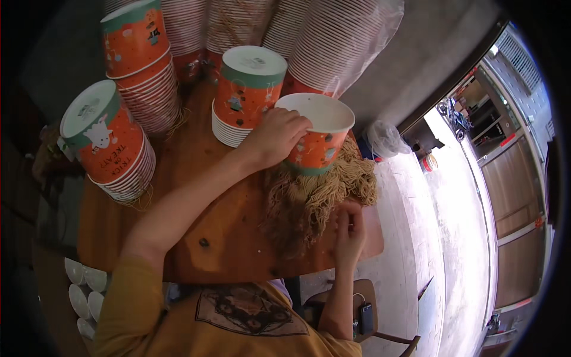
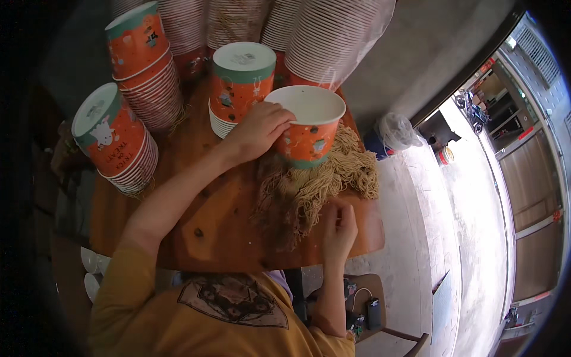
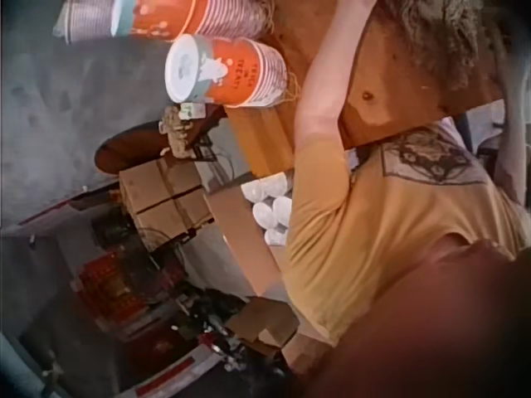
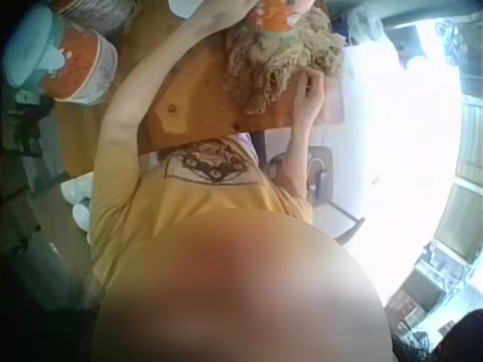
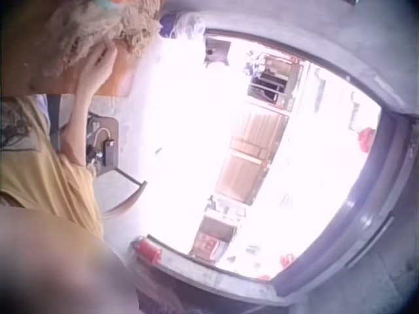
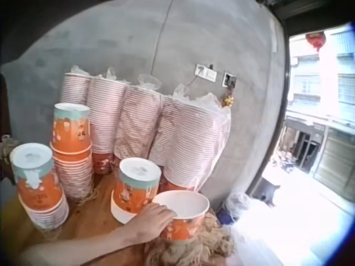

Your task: Manually attaching thin rope strings as handles to paper buckets.

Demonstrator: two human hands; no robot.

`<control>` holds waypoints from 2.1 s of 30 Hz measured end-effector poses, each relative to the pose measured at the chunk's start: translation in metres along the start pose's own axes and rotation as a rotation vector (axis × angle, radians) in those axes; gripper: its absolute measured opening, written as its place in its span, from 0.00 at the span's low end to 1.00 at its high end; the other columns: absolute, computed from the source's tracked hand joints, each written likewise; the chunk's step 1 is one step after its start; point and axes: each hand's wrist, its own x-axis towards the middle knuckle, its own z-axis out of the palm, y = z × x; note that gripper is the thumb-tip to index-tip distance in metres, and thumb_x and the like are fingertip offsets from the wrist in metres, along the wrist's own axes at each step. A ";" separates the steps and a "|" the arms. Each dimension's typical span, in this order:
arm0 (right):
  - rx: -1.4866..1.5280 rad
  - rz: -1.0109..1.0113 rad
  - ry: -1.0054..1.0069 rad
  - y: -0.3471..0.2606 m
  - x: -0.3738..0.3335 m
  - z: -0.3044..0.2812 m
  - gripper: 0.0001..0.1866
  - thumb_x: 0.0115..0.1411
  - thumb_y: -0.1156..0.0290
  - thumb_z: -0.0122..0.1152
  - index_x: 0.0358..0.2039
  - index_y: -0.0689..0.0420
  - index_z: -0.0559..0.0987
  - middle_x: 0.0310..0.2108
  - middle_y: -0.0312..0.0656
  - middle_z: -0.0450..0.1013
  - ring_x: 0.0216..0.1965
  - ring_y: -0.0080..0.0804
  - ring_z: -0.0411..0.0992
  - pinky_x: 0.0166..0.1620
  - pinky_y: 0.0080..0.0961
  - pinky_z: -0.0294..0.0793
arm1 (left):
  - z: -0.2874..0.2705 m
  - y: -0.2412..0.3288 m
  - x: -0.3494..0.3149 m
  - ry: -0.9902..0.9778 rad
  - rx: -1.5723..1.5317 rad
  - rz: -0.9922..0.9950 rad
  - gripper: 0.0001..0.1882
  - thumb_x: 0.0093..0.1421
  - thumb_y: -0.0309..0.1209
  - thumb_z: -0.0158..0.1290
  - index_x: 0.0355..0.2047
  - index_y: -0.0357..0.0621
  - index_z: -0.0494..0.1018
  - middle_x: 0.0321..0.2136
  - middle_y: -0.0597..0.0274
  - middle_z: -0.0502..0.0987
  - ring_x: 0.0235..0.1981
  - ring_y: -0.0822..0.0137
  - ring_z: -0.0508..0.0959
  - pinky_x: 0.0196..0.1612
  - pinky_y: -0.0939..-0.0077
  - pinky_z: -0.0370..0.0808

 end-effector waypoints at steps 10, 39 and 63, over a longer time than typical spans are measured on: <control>-0.450 -0.521 -0.225 -0.025 0.038 0.010 0.07 0.56 0.77 0.59 0.36 0.54 0.79 0.32 0.41 0.70 0.37 0.41 0.69 0.38 0.32 0.71 | -0.071 0.068 -0.124 0.060 0.430 0.058 0.14 0.47 0.22 0.54 0.37 0.45 0.74 0.32 0.61 0.69 0.41 0.58 0.72 0.59 0.50 0.63; -0.197 -0.744 -0.357 -0.083 0.017 0.032 0.14 0.44 0.83 0.62 0.31 0.52 0.75 0.38 0.35 0.70 0.38 0.39 0.65 0.45 0.30 0.62 | 0.001 0.108 -0.113 0.043 -1.156 -0.628 0.12 0.65 0.30 0.51 0.45 0.39 0.68 0.34 0.62 0.73 0.35 0.74 0.75 0.39 0.79 0.73; 0.076 -0.617 -0.641 -0.089 -0.051 0.097 0.10 0.49 0.81 0.64 0.33 0.58 0.76 0.26 0.42 0.69 0.25 0.38 0.71 0.27 0.30 0.72 | -0.077 0.104 -0.185 -0.142 -0.426 -0.902 0.10 0.66 0.34 0.47 0.34 0.39 0.68 0.25 0.56 0.74 0.29 0.63 0.76 0.34 0.68 0.72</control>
